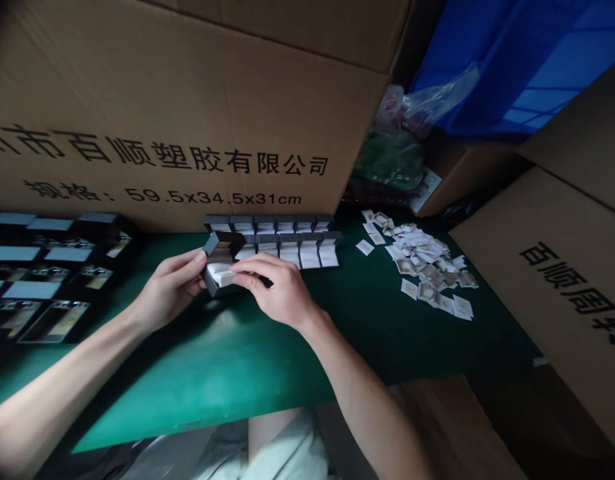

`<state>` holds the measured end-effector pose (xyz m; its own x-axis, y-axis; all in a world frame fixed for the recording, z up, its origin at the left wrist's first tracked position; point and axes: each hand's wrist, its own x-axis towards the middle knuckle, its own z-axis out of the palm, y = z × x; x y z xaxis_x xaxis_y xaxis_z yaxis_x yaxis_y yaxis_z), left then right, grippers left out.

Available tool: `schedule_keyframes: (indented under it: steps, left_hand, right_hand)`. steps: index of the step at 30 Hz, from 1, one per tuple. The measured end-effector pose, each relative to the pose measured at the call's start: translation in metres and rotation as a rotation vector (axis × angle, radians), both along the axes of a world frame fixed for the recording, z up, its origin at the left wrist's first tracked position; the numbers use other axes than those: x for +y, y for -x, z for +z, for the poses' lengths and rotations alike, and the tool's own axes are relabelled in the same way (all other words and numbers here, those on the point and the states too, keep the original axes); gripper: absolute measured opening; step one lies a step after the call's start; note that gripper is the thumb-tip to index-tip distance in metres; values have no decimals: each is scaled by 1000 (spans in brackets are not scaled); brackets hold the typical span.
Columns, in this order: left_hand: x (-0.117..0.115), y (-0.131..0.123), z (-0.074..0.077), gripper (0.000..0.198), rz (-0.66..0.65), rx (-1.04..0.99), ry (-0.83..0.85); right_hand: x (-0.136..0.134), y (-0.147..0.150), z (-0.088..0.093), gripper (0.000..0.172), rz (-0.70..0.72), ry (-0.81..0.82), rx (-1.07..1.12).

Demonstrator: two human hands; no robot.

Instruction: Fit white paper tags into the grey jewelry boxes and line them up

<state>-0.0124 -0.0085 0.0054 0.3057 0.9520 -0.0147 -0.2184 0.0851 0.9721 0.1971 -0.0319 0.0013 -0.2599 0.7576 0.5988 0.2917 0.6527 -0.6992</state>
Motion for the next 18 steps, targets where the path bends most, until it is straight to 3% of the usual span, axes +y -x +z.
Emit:
schedule_keyframes:
  steps: [4, 9, 13, 18]
  left_hand:
    - [0, 0, -6, 44, -6, 44, 1]
    - [-2, 1, -6, 49, -21, 69, -8]
    - [-4, 3, -1, 57, -78, 71, 26]
    - [-6, 6, -6, 92, -116, 175, 52]
  right_hand:
    - [-3, 3, -2, 10, -5, -64, 4]
    - [-3, 2, 0, 11, 29, 114, 61]
    - [-2, 2, 1, 9, 13, 168, 86]
    - [1, 2, -4, 7, 24, 184, 98]
